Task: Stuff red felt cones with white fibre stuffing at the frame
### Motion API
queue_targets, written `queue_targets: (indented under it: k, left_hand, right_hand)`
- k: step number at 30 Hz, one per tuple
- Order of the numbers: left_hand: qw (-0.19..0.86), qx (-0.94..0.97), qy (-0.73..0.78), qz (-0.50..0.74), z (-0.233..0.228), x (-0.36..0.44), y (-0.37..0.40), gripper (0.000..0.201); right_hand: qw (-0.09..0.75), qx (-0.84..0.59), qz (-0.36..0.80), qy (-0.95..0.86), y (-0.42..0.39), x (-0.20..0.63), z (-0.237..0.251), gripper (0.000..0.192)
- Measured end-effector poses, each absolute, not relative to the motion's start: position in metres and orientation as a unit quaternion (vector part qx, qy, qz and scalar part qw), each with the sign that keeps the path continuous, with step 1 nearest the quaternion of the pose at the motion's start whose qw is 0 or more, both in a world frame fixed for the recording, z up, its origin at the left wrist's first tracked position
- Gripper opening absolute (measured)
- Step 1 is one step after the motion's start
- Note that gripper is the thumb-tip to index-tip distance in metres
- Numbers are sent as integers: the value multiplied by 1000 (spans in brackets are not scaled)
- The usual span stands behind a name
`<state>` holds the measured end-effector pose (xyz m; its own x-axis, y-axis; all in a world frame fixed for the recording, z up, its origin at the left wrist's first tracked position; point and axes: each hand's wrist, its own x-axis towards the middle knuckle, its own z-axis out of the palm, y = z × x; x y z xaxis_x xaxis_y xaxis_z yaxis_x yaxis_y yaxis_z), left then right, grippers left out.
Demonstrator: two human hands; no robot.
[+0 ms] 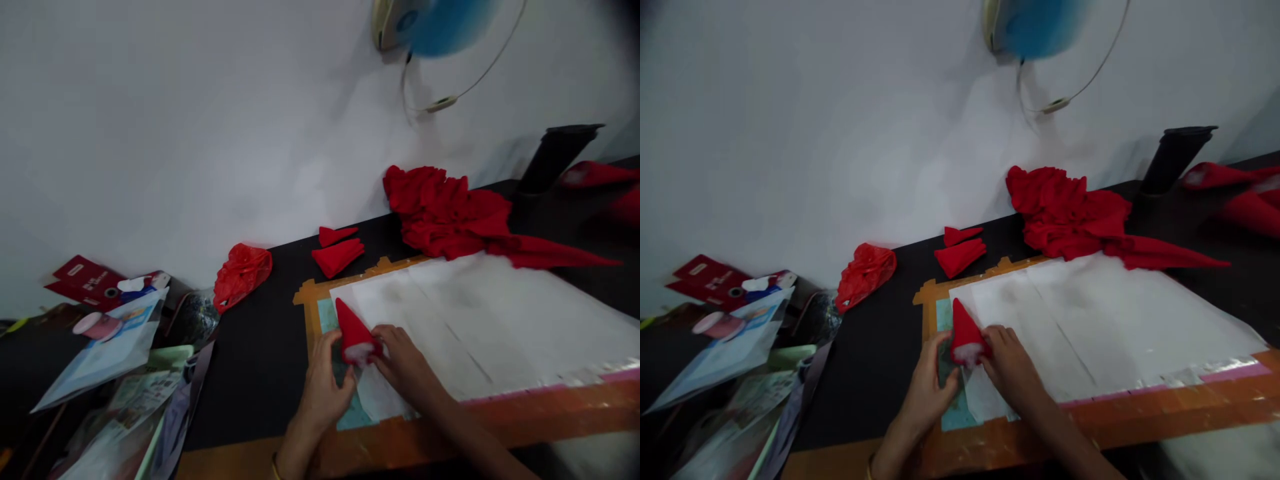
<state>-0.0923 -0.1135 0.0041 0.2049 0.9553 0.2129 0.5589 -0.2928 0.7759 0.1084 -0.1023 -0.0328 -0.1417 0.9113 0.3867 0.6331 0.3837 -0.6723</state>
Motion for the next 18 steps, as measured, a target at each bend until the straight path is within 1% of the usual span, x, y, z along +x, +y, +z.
queue_targets:
  k: [2,4,7,11,14,18]
  left_hand:
    - [261,741,506,355,16,-95,-111,60]
    - [240,764,486,350,29,-91,-104,60]
    - [232,820,439,285,35,-80,-91,57]
    - [232,871,404,156,9,-75,-93,58]
    - [234,866,420,136,-10,-83,-99,61]
    - [244,852,445,125,-6,-90,-93,62]
  right_hand:
    - [382,-497,139,-767,-107,114,-30,49]
    - [363,-473,114,-795,-110,116,-26,54]
    - [340,-450,101,-820,-112,114,-24,48]
    - [366,-441,120,-810,-115,116,-27,39]
    - [387,-455,135,-791,-115,126,-26,33]
    - [394,-454,147,-785,-109,128,-16,30]
